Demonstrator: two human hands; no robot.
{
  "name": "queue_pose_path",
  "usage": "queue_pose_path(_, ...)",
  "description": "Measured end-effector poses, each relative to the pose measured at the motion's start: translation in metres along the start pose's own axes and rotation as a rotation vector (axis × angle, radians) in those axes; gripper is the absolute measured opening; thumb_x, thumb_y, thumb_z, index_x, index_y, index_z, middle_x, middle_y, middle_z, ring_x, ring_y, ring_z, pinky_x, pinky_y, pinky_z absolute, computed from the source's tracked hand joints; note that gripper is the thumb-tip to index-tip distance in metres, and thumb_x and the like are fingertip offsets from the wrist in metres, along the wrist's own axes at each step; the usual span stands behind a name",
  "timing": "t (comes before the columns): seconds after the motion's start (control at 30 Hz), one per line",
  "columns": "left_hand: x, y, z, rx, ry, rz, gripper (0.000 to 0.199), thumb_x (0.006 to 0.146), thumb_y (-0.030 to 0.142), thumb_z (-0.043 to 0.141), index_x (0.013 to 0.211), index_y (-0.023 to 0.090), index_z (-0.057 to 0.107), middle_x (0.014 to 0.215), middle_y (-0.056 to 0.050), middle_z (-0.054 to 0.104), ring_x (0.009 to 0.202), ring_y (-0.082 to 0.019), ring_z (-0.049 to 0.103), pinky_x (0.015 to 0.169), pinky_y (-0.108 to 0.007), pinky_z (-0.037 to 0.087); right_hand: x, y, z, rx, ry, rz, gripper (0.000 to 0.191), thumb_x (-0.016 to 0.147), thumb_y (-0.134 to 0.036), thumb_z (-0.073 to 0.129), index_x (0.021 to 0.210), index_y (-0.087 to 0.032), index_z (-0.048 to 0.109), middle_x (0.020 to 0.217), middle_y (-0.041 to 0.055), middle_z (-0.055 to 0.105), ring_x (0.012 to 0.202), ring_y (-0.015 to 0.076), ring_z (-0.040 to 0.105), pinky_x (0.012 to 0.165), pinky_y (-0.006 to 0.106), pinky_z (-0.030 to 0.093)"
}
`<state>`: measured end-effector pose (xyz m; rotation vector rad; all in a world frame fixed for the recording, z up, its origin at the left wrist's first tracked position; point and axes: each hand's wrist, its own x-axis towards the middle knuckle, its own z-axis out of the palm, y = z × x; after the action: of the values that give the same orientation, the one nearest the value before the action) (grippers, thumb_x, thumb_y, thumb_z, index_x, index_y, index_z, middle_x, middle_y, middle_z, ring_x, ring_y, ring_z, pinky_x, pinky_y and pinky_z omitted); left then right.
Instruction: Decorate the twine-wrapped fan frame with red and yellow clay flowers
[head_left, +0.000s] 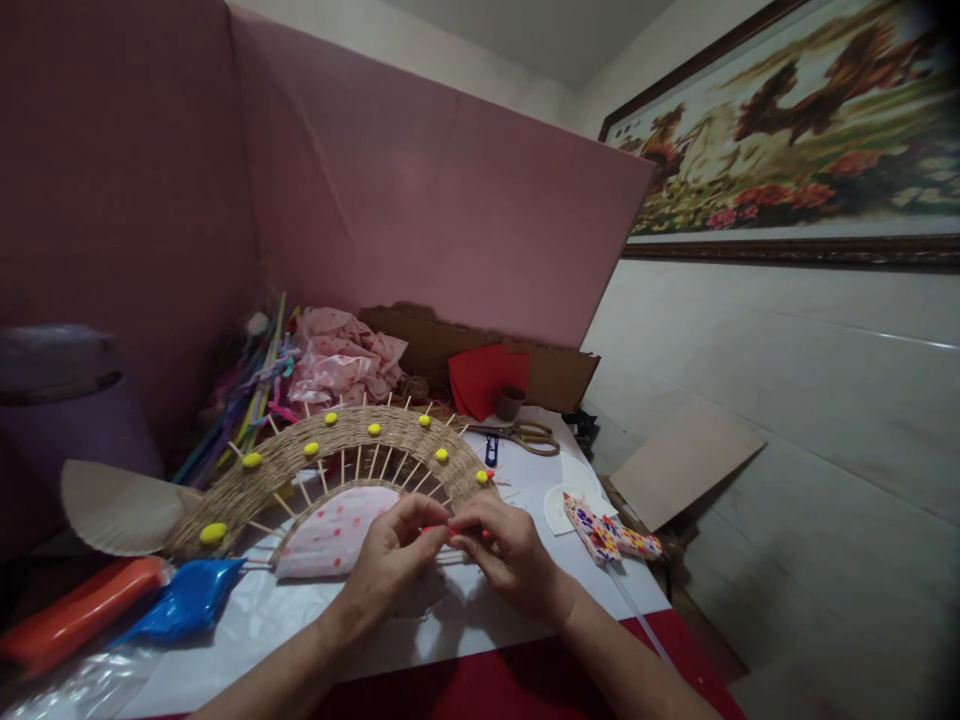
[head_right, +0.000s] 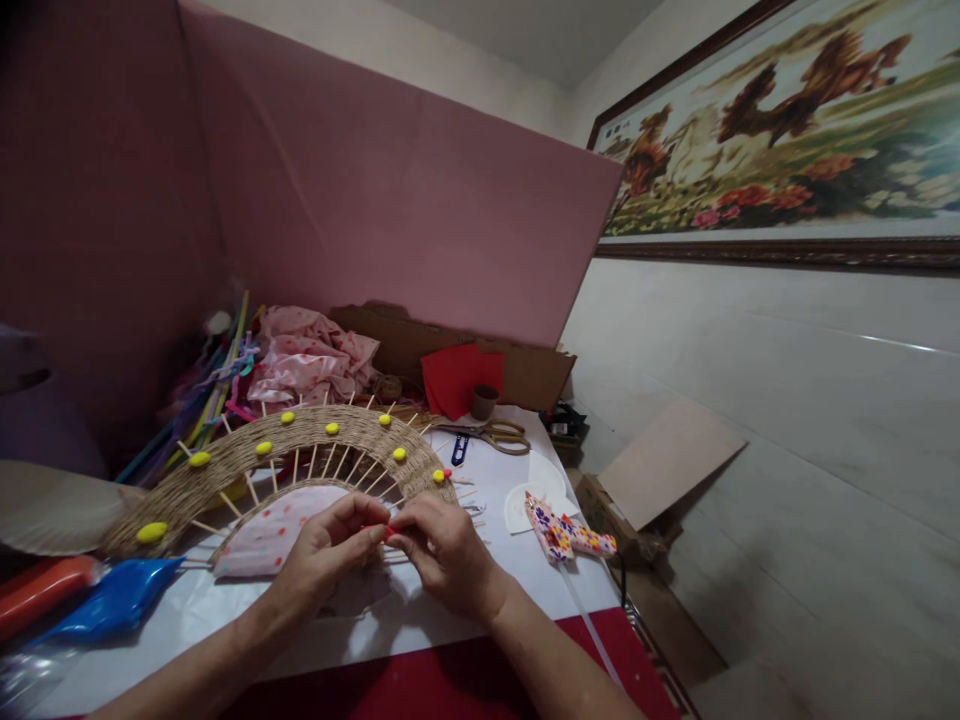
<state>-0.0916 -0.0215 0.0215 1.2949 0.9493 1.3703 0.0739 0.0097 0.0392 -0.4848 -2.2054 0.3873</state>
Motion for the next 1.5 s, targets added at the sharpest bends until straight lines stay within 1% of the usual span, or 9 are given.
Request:
queue_pose_path(0.2, 0.001, -0.002, 0.0, 0.014, 0.014, 0.039, 0.016, 0.066, 0.026, 0.065, 0.077, 0.016, 0.059, 0.074, -0.002, 0.06, 0.067, -0.013, 0.054, 0.058, -0.024, 0.043, -0.002, 0.002, 0.001, 0.011, -0.006, 0.008, 0.012, 0.084, -0.02, 0.055, 0.095, -0.018, 0.058, 0.079, 0.0052, 0.059, 0.069, 0.0148, 0.053, 0.061, 0.027, 0.045)
queue_pose_path(0.37, 0.001, -0.002, 0.004, 0.026, 0.103, 0.032, 0.014, 0.059, 0.018, 0.066, 0.07, 0.016, 0.058, 0.067, 0.001, 0.058, 0.063, -0.012, 0.053, 0.057, -0.022, 0.043, -0.002, -0.002, 0.005, 0.058, -0.011, 0.0, 0.01, 0.084, -0.019, 0.053, 0.088, -0.017, 0.062, 0.077, 0.0057, 0.061, 0.071, 0.0153, 0.056, 0.063, 0.028, 0.045)
queue_pose_path(0.43, 0.001, 0.001, 0.005, 0.023, 0.154, 0.005, 0.013, 0.057, 0.018, 0.066, 0.067, 0.016, 0.058, 0.064, 0.002, 0.057, 0.057, -0.011, 0.051, 0.051, -0.021, 0.041, -0.002, -0.003, 0.007, 0.157, 0.036, 0.112, 0.008, 0.083, -0.022, 0.057, 0.082, -0.017, 0.064, 0.074, 0.0043, 0.061, 0.065, 0.014, 0.055, 0.059, 0.026, 0.045)
queue_pose_path(0.6, 0.003, 0.007, -0.001, -0.064, 0.257, -0.088, 0.017, 0.066, 0.028, 0.062, 0.076, 0.015, 0.063, 0.062, 0.002, 0.057, 0.05, -0.008, 0.047, 0.045, -0.019, 0.036, -0.001, 0.004, 0.008, 0.718, 0.245, 0.527, 0.018, 0.076, -0.034, 0.066, 0.075, -0.017, 0.063, 0.057, -0.0032, 0.056, 0.042, 0.0069, 0.048, 0.04, 0.019, 0.04)
queue_pose_path(0.7, 0.004, 0.005, -0.003, -0.107, 0.221, -0.104, 0.025, 0.073, 0.037, 0.06, 0.083, 0.014, 0.063, 0.061, 0.003, 0.053, 0.048, -0.007, 0.045, 0.044, -0.018, 0.033, 0.002, 0.009, 0.007, 0.909, 0.28, 0.62, 0.026, 0.075, -0.041, 0.066, 0.079, -0.015, 0.064, 0.058, -0.0023, 0.058, 0.039, 0.0053, 0.047, 0.036, 0.017, 0.038)
queue_pose_path(0.8, 0.004, 0.0, -0.001, -0.06, 0.125, -0.064, 0.028, 0.077, 0.042, 0.058, 0.078, 0.014, 0.059, 0.053, 0.005, 0.048, 0.045, -0.007, 0.042, 0.044, -0.018, 0.032, 0.004, 0.008, 0.008, 1.026, 0.269, 0.683, 0.025, 0.073, -0.038, 0.069, 0.078, -0.015, 0.062, 0.058, -0.0022, 0.059, 0.04, 0.0053, 0.05, 0.036, 0.015, 0.04)
queue_pose_path(1.0, 0.002, -0.007, 0.004, 0.043, 0.032, -0.03, 0.03, 0.081, 0.044, 0.054, 0.074, 0.015, 0.055, 0.05, 0.006, 0.045, 0.041, -0.006, 0.037, 0.04, -0.019, 0.027, 0.004, 0.004, 0.008, 1.013, 0.244, 0.635, 0.022, 0.073, -0.031, 0.07, 0.086, -0.016, 0.063, 0.07, 0.0002, 0.064, 0.052, 0.0077, 0.058, 0.044, 0.019, 0.051)
queue_pose_path(1.3, -0.001, -0.003, 0.004, 0.037, 0.06, -0.024, 0.032, 0.078, 0.043, 0.057, 0.064, 0.016, 0.048, 0.046, 0.007, 0.042, 0.042, -0.006, 0.036, 0.042, -0.018, 0.028, 0.002, 0.008, 0.008, 0.939, 0.216, 0.599, 0.024, 0.067, -0.03, 0.075, 0.068, -0.015, 0.056, 0.051, -0.0038, 0.06, 0.033, 0.0053, 0.048, 0.03, 0.015, 0.039)
queue_pose_path(1.5, -0.001, -0.002, 0.005, 0.047, 0.075, -0.019, 0.034, 0.076, 0.045, 0.058, 0.061, 0.017, 0.048, 0.045, 0.007, 0.04, 0.042, -0.006, 0.034, 0.041, -0.018, 0.027, 0.004, 0.003, 0.008, 0.867, 0.217, 0.569, 0.021, 0.074, -0.033, 0.068, 0.084, -0.016, 0.064, 0.067, 0.0003, 0.065, 0.048, 0.0085, 0.058, 0.042, 0.02, 0.05)
